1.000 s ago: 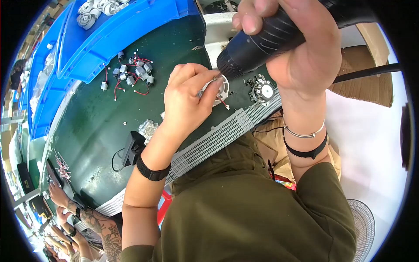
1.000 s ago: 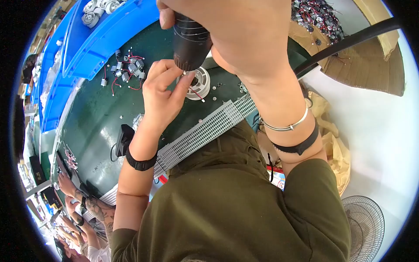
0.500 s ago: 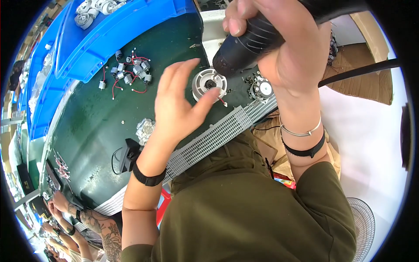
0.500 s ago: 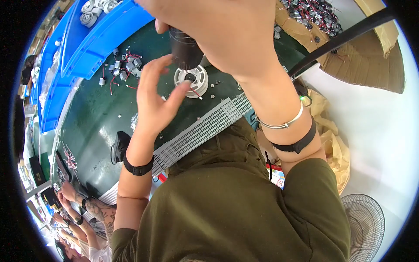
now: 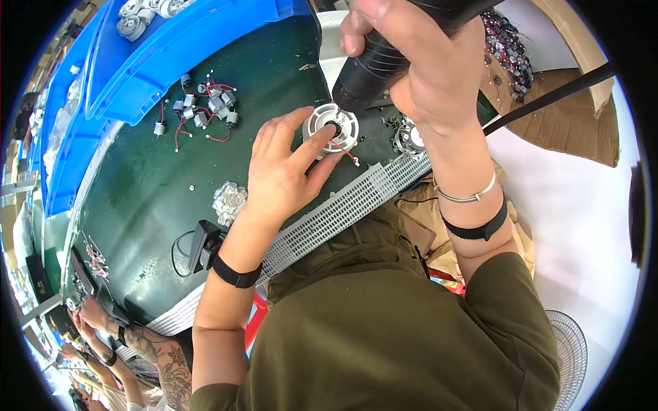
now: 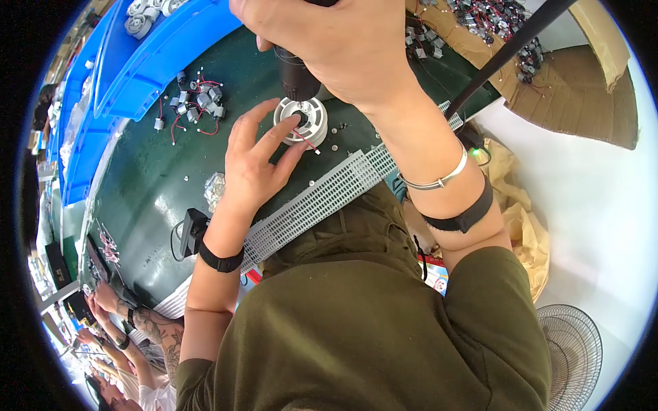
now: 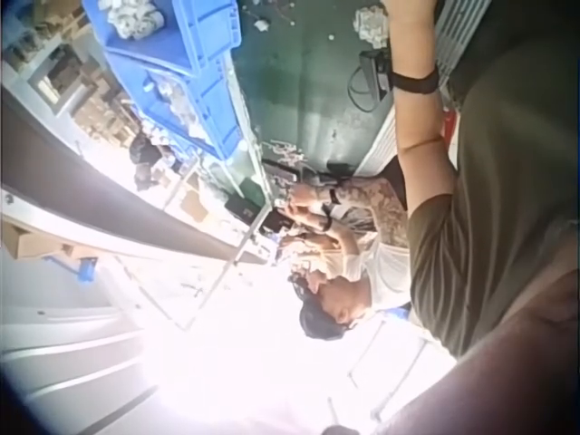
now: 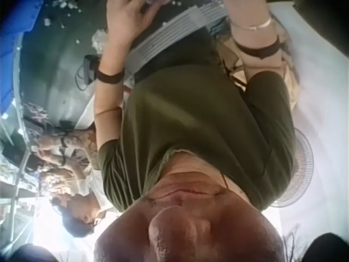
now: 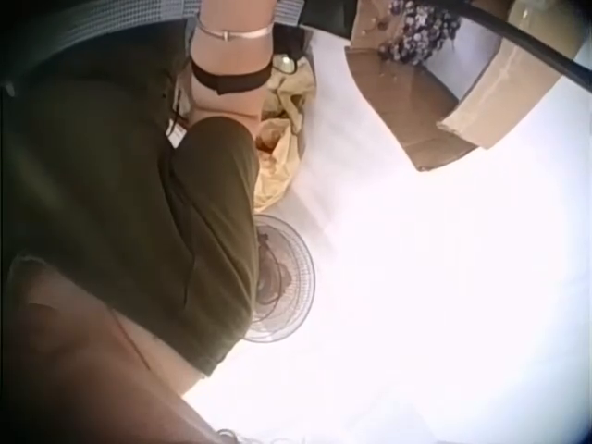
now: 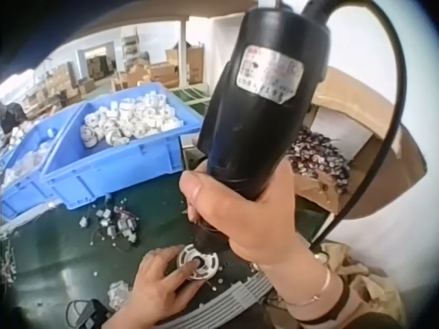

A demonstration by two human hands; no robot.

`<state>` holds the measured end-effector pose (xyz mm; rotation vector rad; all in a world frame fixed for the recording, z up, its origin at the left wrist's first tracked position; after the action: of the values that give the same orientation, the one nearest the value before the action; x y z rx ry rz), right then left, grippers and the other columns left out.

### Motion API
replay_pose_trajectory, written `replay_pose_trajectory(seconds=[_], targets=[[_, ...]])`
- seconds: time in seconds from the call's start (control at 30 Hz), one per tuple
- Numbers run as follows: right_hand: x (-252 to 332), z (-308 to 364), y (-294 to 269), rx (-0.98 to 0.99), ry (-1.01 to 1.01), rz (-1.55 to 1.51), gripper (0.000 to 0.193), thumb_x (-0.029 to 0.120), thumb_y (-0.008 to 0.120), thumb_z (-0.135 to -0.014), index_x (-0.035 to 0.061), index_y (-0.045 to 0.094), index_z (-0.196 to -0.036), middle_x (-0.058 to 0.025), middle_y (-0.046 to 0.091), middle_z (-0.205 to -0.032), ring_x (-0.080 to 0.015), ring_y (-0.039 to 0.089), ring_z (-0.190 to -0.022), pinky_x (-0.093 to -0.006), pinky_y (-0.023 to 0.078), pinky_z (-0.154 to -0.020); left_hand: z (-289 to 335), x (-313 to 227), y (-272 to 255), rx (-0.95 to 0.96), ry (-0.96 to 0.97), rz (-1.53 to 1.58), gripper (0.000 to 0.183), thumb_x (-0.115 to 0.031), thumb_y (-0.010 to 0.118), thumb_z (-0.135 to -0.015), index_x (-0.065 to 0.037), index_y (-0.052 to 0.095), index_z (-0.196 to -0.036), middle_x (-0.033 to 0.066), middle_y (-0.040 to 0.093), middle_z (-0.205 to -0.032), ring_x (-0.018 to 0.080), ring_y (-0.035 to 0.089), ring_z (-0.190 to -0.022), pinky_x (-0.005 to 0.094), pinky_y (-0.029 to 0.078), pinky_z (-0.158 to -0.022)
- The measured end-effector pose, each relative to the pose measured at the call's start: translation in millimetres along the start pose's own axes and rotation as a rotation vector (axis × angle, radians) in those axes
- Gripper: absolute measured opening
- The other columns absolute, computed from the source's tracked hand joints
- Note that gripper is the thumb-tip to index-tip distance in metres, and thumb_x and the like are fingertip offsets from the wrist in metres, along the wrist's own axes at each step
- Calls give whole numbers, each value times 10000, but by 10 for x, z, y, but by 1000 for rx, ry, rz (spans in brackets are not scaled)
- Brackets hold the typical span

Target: The person assembles a device by placing a motor into a plastic housing and securing it with screws using a power screwdriver. This process is repeated for several units, picking up components from bins and setting the completed assemblies on the workbench.

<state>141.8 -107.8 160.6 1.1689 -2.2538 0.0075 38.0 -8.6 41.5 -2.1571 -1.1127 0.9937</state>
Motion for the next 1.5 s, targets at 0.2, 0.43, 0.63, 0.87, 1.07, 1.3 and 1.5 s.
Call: replay_pose_trajectory(seconds=[0.2, 0.43, 0.63, 0.87, 1.07, 1.3, 1.5], targets=[[-29, 119, -30, -271, 454, 347, 151, -12, 669, -750, -27, 566, -859, -39, 594, -683, -96, 557, -552, -226, 460, -508, 22, 26, 6, -8, -38, 51, 363, -169, 772, -663, -114, 660, -1003, 121, 553, -1107, 301, 563, -913, 395, 462, -789], [-53, 36, 69, 108, -139, 290, 123, -8, 695, -712, -18, 595, -782, -26, 600, -677, -71, 557, -579, -213, 451, -540, 28, 17, 34, -5, -80, 100, 348, -163, 771, -667, -104, 655, -990, 129, 554, -1095, 301, 564, -895, 393, 470, -763], [-72, 99, 84, -201, 481, 488, 123, -10, 693, -709, -20, 589, -775, -20, 597, -677, -70, 566, -592, -216, 459, -549, 31, 32, 48, 0, -80, 107, 347, -163, 771, -665, -95, 651, -982, 138, 549, -1100, 308, 561, -884, 394, 471, -752], [-125, 178, -2, -258, 540, 501, 247, 62, 744, -711, -31, 576, -867, -31, 604, -709, -80, 585, -620, -222, 473, -562, -15, 34, 68, 2, -54, 110, 362, -172, 772, -651, -76, 645, -976, 154, 548, -1107, 320, 555, -894, 403, 463, -758], [-151, 250, 64, -224, 362, 582, 177, 8, 686, -693, -18, 574, -828, -37, 604, -683, -90, 558, -595, -233, 465, -565, -4, 16, 69, -36, -49, 123, 372, -171, 780, -615, -55, 625, -932, 156, 547, -1095, 343, 537, -946, 432, 441, -810], [-66, -40, 144, -162, 368, 428, 210, 110, 650, -804, -39, 569, -927, -80, 586, -682, -148, 560, -590, -273, 462, -595, 21, 137, -127, -102, -256, 158, 552, -187, 806, -627, -34, 522, -1076, 150, 576, -1047, 318, 574, -973, 374, 466, -842], [6, -99, 283, -372, -91, 603, 379, 68, 673, -805, -45, 481, -1112, -123, 565, -1009, -175, 558, -878, -313, 456, -786, 775, 1294, -1266, -132, -570, -357, 491, -222, 778, -667, -37, 564, -1068, 161, 607, -1019, 335, 580, -969, 391, 463, -838]])
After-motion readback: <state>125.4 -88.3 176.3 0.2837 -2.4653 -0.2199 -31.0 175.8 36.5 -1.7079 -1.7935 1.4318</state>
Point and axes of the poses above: each hand's wrist, its own z-axis away from the middle knuckle, its own y-axis out of the palm, x = y × z, the point moved 6 cm from there along -z, towards the middle knuckle
